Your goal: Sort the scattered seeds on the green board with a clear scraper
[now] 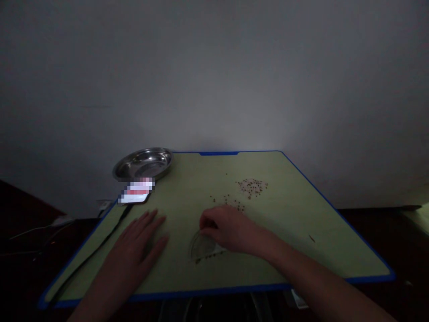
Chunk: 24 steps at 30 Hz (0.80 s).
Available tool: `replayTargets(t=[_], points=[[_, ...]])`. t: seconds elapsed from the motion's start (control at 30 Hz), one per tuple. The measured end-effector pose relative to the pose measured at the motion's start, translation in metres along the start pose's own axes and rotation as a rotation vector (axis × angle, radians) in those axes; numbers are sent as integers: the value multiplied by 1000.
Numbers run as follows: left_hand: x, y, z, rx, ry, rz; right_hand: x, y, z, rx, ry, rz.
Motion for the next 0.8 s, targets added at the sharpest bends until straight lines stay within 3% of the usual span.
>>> replayTargets(t=[0.33,0.8], points=[[0,-1,1,-17,33,-15,17,4,-34,97,55,235],[-1,-1,1,-3,33,-7,5,2,-60,141,-49,245]])
Point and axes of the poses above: each hand's wrist, its own z-axis towards the middle knuckle, its own x-axis out of the palm, y = z × x, the point moved 2 cm from there along z, towards the middle knuckle, and after that the axes turned 13 degrees about y, right-handed, at the moved point
